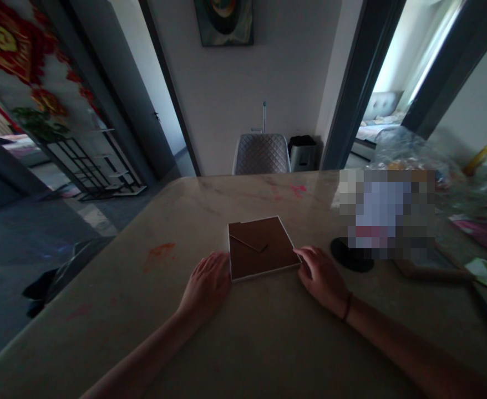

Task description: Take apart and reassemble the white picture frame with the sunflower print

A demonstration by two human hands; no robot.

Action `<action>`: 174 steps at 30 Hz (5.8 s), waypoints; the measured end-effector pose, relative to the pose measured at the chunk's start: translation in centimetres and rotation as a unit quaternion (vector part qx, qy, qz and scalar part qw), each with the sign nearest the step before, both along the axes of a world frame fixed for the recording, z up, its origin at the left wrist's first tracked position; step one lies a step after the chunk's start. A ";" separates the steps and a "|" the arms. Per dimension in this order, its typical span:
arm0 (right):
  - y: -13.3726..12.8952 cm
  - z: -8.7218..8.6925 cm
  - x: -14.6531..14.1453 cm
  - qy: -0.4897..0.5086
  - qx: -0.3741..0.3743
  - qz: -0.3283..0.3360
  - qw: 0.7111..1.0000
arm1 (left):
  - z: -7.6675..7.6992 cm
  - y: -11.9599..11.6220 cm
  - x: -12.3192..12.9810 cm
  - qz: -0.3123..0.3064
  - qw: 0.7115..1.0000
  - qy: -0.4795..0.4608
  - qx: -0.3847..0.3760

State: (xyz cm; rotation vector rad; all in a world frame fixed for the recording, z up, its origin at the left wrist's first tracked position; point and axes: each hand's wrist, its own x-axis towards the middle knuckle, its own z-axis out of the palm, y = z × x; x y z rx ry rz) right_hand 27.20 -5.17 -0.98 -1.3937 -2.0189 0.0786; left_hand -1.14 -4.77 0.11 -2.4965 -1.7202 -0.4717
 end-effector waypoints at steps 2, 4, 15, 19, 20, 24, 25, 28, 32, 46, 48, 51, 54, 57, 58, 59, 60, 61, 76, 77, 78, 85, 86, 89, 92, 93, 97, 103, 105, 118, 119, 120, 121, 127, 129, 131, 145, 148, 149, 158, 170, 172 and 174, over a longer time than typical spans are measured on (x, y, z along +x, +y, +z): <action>-0.1 0.0 -0.1 -0.008 -0.010 0.007 1.000 | 0.1 -0.1 0.0 -0.010 1.000 0.005 -0.015; -0.2 0.1 -0.1 -0.018 -0.024 0.033 0.999 | 0.2 -0.1 0.1 -0.003 1.000 0.006 -0.024; -0.1 -0.3 0.1 -0.060 0.045 -0.033 0.997 | 1.5 -0.5 0.2 0.105 0.980 -0.133 0.101; 0.1 -0.2 0.5 -0.118 0.019 -0.056 0.991 | 1.8 -0.7 0.3 0.132 0.988 -0.073 0.024; 0.1 -0.2 0.6 -0.126 0.013 -0.057 0.990 | 1.7 -0.7 0.3 0.126 0.991 -0.055 0.000; 0.2 -0.3 0.7 -0.123 0.000 -0.050 0.991 | 1.5 -0.5 0.4 0.112 0.992 -0.020 -0.045; 0.2 -0.3 0.7 -0.116 -0.003 -0.047 0.992 | 1.5 -0.4 0.4 0.113 0.992 -0.022 -0.044; 0.2 -0.3 0.5 -0.081 0.002 -0.051 0.995 | 1.6 -0.4 0.4 0.109 0.993 -0.050 -0.020; 0.1 0.0 0.3 -0.080 -0.019 -0.084 0.993 | 2.2 -0.7 0.5 0.081 0.996 -0.025 0.008; -0.7 0.9 0.5 0.018 -0.062 0.049 0.997 | 1.9 -0.7 0.2 0.032 0.995 -0.033 0.091; -0.7 0.8 0.7 0.069 -0.042 0.072 0.994 | 1.8 -0.8 0.3 0.034 0.989 -0.054 0.133; -0.4 0.7 0.8 0.119 0.002 0.111 0.987 | 1.5 -0.7 0.3 0.002 0.981 -0.106 0.159; -0.2 0.7 0.3 0.136 0.065 0.127 0.980 | 1.3 -0.7 0.4 0.005 0.967 -0.195 0.161; -0.4 0.8 -0.6 0.126 0.109 0.131 0.977 | 1.4 -1.2 0.6 0.051 0.949 -0.263 0.166; -0.6 0.7 -0.9 0.121 0.104 0.135 0.978 | 1.5 -1.3 0.7 0.059 0.945 -0.274 0.170; -0.7 0.7 -1.1 0.117 0.091 0.139 0.979 | 1.5 -1.5 0.8 0.059 0.943 -0.279 0.171; -0.8 0.6 -1.3 0.114 0.076 0.142 0.980 | 1.6 -1.6 0.9 0.052 0.943 -0.280 0.171; -0.9 0.5 -1.4 0.113 0.061 0.142 0.982 | 1.6 -1.6 0.9 0.041 0.945 -0.277 0.169; -1.3 1.4 -0.8 0.179 0.100 0.030 0.978 | 0.7 -1.7 0.9 0.006 0.966 -0.203 0.157; -1.1 1.2 -0.9 0.187 0.088 0.022 0.978 | 0.8 -1.5 1.1 0.004 0.971 -0.202 0.125; -0.8 0.9 -0.9 0.192 0.072 0.013 0.979 | 1.0 -1.2 1.2 0.006 0.976 -0.199 0.092; 0.4 -1.1 -1.0 0.158 -0.033 0.019 0.987 | 0.9 -0.2 1.2 0.053 0.983 -0.168 -0.047; 0.4 -1.2 -1.0 0.154 -0.034 0.018 0.987 | 0.9 -0.2 1.2 0.051 0.984 -0.162 -0.049; 0.5 -1.0 -1.0 0.135 -0.036 0.015 0.990 | 0.8 -0.1 1.2 0.032 0.988 -0.148 -0.032; 0.6 -0.7 -0.9 0.114 -0.023 0.016 0.993 | 0.8 0.1 1.1 0.038 0.987 -0.153 0.007; 0.7 -0.7 -0.8 0.107 -0.020 0.015 0.994 | 0.8 0.1 1.1 0.045 0.986 -0.162 0.011; 1.0 -0.6 -0.7 0.101 -0.025 0.017 0.994 | 1.1 0.0 1.0 0.064 0.970 -0.218 -0.086; 1.0 -1.0 -0.6 0.133 -0.017 0.014 0.991 | 1.3 0.0 1.1 0.042 0.979 -0.185 -0.074; 1.0 -1.3 -0.6 0.143 -0.003 0.008 0.990 | 1.0 0.2 1.0 0.022 0.986 -0.160 -0.039; 1.4 -1.6 -0.6 0.097 -0.005 -0.017 0.995 | 0.0 0.7 0.4 -0.003 0.998 -0.054 -0.036; 1.4 -1.6 -0.6 0.088 -0.003 -0.019 0.996 | 0.0 0.7 0.4 -0.003 0.998 -0.053 -0.037; 1.4 -1.7 -0.7 0.079 -0.003 -0.022 0.997 | 0.0 0.8 0.4 -0.001 0.998 -0.050 -0.037; 1.4 -1.7 -0.7 0.070 -0.004 -0.025 0.997 | 0.0 0.8 0.4 0.002 0.998 -0.048 -0.036; 1.0 -1.1 -1.1 0.025 -0.031 -0.027 0.999 | 0.0 0.7 0.5 0.001 0.998 -0.062 -0.006; 0.8 -0.7 -1.2 0.044 -0.029 -0.025 0.998 | 0.2 0.5 0.7 -0.007 0.996 -0.089 0.013; 0.6 -0.2 -1.1 0.106 -0.017 -0.033 0.994 | 0.7 0.2 0.9 0.006 0.993 -0.116 0.031; 0.0 1.0 -0.5 0.343 -0.289 0.096 0.889 | 1.0 -1.0 0.5 0.098 0.973 -0.157 -0.140; -0.2 1.0 -0.5 0.335 -0.284 0.100 0.893 | 1.2 -1.2 0.6 0.087 0.977 -0.138 -0.138; -0.3 1.1 -0.4 0.332 -0.280 0.097 0.896 | 1.4 -1.3 0.6 0.082 0.978 -0.135 -0.135; 0.4 -0.1 -0.4 0.256 -0.107 -0.057 0.959 | 1.2 -0.5 0.8 0.086 0.987 -0.138 -0.014; 1.3 -1.2 0.0 0.139 -0.064 -0.013 0.988 | 0.8 0.5 0.4 0.003 0.984 -0.163 -0.070; 1.3 -1.1 0.0 0.165 -0.077 -0.005 0.983 | 0.9 0.5 0.4 0.013 0.980 -0.189 -0.065; 1.3 -1.1 0.1 0.199 -0.093 -0.004 0.976 | 1.0 0.5 0.3 0.027 0.974 -0.218 -0.064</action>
